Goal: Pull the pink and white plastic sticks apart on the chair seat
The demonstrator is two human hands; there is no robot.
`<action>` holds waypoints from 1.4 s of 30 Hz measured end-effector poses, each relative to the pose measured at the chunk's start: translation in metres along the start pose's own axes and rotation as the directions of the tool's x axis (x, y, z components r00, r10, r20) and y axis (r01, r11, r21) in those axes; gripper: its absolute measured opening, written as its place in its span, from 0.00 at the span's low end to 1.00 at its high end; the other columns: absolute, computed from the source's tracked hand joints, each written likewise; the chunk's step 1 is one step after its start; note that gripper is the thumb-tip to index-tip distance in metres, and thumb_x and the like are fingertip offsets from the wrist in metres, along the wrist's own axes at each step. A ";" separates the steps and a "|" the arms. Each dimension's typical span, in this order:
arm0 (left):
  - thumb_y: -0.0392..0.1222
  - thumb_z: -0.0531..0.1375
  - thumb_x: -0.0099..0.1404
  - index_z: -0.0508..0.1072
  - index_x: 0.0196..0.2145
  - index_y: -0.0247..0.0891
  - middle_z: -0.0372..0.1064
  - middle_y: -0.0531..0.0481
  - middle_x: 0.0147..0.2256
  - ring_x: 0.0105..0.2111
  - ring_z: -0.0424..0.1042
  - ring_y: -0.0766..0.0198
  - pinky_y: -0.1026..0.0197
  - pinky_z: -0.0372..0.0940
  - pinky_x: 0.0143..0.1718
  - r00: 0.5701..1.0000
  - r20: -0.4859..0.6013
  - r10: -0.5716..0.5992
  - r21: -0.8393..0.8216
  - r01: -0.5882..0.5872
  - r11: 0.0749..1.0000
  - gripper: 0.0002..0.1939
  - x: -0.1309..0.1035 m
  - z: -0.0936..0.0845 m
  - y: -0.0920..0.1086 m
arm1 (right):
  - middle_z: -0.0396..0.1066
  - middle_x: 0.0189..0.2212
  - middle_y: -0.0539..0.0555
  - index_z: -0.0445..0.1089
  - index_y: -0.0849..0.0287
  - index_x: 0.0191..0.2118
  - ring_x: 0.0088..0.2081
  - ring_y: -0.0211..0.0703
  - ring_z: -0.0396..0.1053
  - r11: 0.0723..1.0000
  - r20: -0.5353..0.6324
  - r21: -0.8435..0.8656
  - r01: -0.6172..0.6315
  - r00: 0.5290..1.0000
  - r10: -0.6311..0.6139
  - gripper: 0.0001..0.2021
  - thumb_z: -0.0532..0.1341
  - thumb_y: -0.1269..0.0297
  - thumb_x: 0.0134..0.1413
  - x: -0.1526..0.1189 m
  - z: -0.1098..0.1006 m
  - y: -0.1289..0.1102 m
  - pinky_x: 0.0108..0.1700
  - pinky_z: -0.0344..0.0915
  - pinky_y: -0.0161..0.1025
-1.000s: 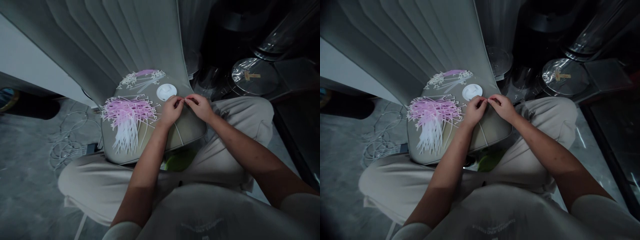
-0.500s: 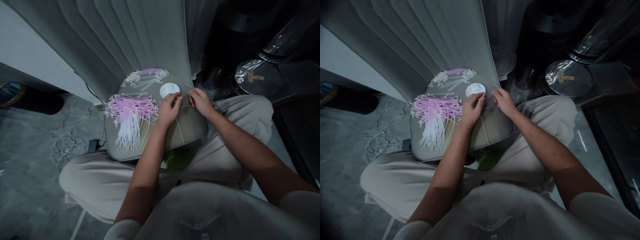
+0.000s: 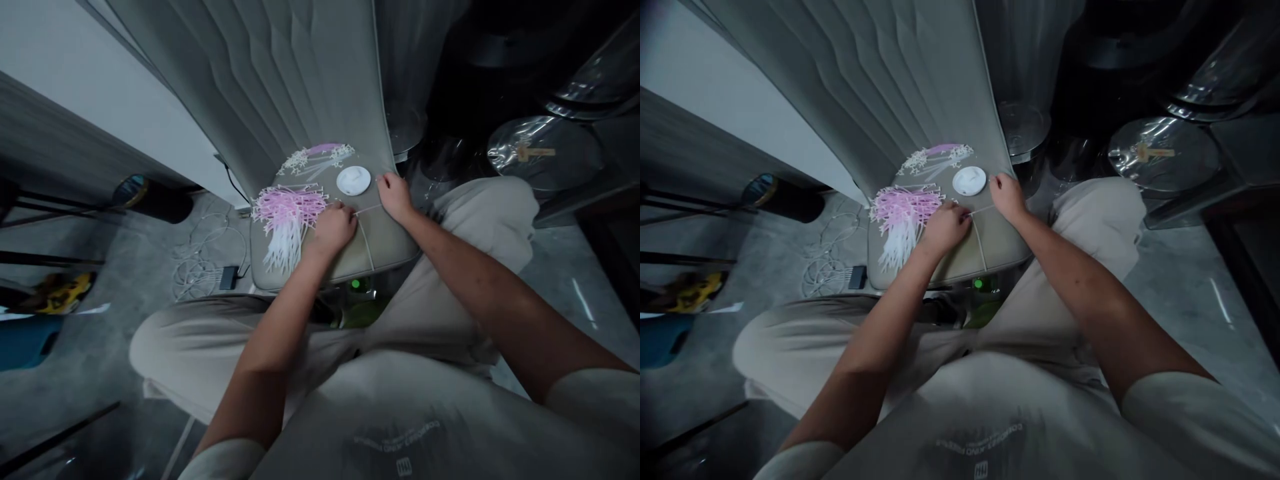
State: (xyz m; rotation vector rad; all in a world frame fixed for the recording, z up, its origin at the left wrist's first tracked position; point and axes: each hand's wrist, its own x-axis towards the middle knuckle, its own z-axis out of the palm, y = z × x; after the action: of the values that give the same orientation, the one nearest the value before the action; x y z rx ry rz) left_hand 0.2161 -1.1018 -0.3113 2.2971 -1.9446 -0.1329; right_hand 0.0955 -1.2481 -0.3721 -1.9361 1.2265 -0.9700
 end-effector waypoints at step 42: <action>0.45 0.51 0.70 0.77 0.44 0.40 0.72 0.45 0.44 0.44 0.72 0.57 0.59 0.65 0.41 0.994 0.071 -0.088 -0.035 0.090 0.995 0.15 -0.095 0.003 -0.041 | 0.66 0.29 0.53 0.68 0.59 0.35 0.34 0.43 0.68 0.997 -0.109 0.080 -0.004 0.994 0.012 0.26 0.43 0.43 0.64 -0.002 -0.005 0.006 0.37 0.65 0.42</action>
State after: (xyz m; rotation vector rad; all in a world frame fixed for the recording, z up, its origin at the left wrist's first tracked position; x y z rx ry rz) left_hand 0.2396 -1.0018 -0.3225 2.3856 -1.8539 -0.2598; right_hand 0.0884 -1.2486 -0.3749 -1.8355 1.2358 -1.1172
